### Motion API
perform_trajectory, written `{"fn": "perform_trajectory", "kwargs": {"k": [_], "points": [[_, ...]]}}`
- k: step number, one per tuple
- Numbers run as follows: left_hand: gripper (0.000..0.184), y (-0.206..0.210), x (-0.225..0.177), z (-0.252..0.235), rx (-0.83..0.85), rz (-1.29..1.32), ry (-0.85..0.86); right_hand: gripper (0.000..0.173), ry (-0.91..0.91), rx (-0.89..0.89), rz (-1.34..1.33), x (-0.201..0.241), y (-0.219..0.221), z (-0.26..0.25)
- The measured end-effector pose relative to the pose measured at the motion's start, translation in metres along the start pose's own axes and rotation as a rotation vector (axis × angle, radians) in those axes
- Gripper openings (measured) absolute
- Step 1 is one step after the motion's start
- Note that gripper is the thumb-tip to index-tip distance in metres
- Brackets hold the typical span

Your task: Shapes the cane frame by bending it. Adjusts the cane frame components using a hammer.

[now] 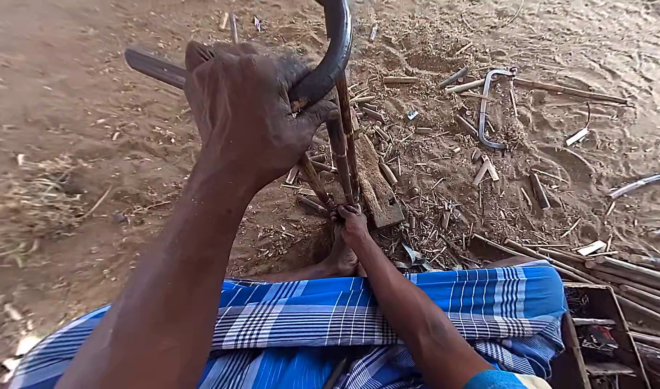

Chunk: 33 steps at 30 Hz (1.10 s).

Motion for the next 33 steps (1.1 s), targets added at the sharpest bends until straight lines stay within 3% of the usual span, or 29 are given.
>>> {"fn": "perform_trajectory", "kwargs": {"k": [4, 9, 14, 25, 28, 31, 33], "points": [[0.05, -0.002, -0.002, -0.001, -0.027, 0.007, 0.032, 0.014, -0.022, 0.033, 0.06, 0.032, 0.032, 0.052], [0.051, -0.003, 0.003, -0.001, -0.002, -0.006, 0.032, 0.017, -0.153, 0.377, 0.056, 0.093, 0.109, 0.14], [0.046, -0.009, -0.001, -0.006, 0.056, 0.01, -0.015, 0.017, -0.232, 0.393, -0.004, 0.102, 0.146, 0.148], [0.035, -0.008, -0.005, -0.005, 0.022, 0.013, -0.028, 0.015, -0.165, 0.349, -0.077, 0.102, 0.148, 0.153], [0.035, -0.009, -0.008, 0.001, 0.019, 0.016, -0.029, 0.023, -0.255, 0.443, 0.221, 0.125, 0.134, 0.175], [0.034, -0.008, -0.003, 0.003, -0.013, 0.015, -0.023, 0.029, -0.515, 0.477, 0.66, 0.182, 0.126, 0.21], [0.034, -0.006, -0.004, 0.007, -0.019, 0.035, -0.016, 0.028, -0.667, 0.496, 0.811, 0.221, 0.136, 0.22]]}}
Point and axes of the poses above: each hand's wrist, its own z-axis away from the middle knuckle, its own y-axis out of the palm, x = y × z, the point moved 2 cm from there along -z, towards the middle knuckle, and after that the axes turned 11 degrees about -z, right-handed, at the moved point
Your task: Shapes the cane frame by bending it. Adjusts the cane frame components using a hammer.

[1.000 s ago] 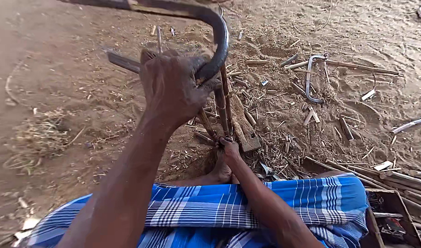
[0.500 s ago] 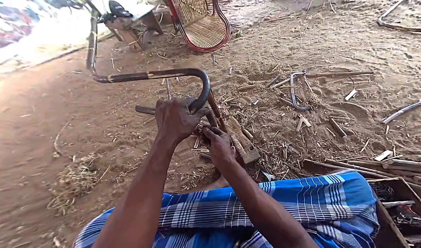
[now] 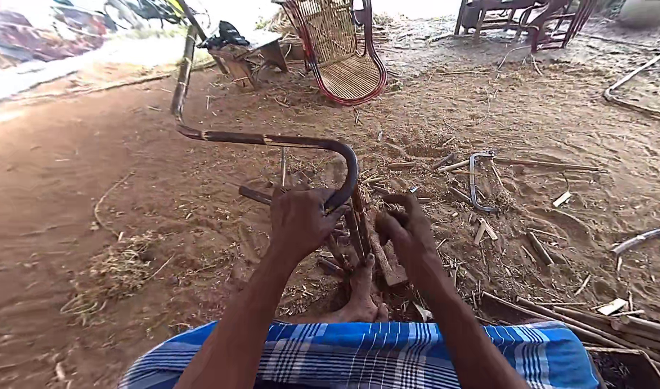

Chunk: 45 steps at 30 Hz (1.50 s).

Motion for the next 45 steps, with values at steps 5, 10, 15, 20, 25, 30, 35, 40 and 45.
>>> {"fn": "perform_trajectory", "kwargs": {"k": [5, 10, 15, 20, 25, 30, 35, 40, 45], "points": [[0.03, 0.0, 0.002, -0.003, -0.06, -0.005, 0.046, 0.025, -0.254, 0.346, 0.07, 0.059, -0.009, -0.037], [0.031, 0.001, 0.001, -0.003, -0.088, -0.011, 0.067, 0.022, -0.538, 0.344, 0.33, 0.055, 0.016, -0.068], [0.031, 0.001, 0.001, -0.002, -0.092, -0.006, 0.063, 0.022, -0.682, 0.306, 0.44, 0.042, 0.029, -0.079], [0.024, 0.004, 0.005, -0.003, -0.116, 0.01, 0.11, 0.016, -0.807, 0.292, 0.553, 0.036, 0.033, -0.082], [0.025, 0.005, 0.005, -0.006, -0.125, 0.003, 0.119, 0.016, -0.84, 0.316, 0.584, 0.038, 0.03, -0.087], [0.027, 0.006, 0.004, -0.005, -0.124, -0.008, 0.121, 0.014, -0.901, 0.377, 0.611, 0.041, 0.029, -0.086], [0.037, -0.002, -0.005, 0.0, -0.158, 0.078, 0.094, 0.013, -0.924, 0.442, 0.638, 0.043, 0.034, -0.091], [0.027, -0.003, -0.032, 0.011, -0.246, 0.105, -0.102, 0.012, -0.963, 0.423, 0.564, 0.039, 0.031, -0.087], [0.028, -0.003, -0.035, 0.011, -0.243, 0.162, -0.165, 0.012, -0.965, 0.401, 0.518, 0.035, 0.027, -0.083]]}}
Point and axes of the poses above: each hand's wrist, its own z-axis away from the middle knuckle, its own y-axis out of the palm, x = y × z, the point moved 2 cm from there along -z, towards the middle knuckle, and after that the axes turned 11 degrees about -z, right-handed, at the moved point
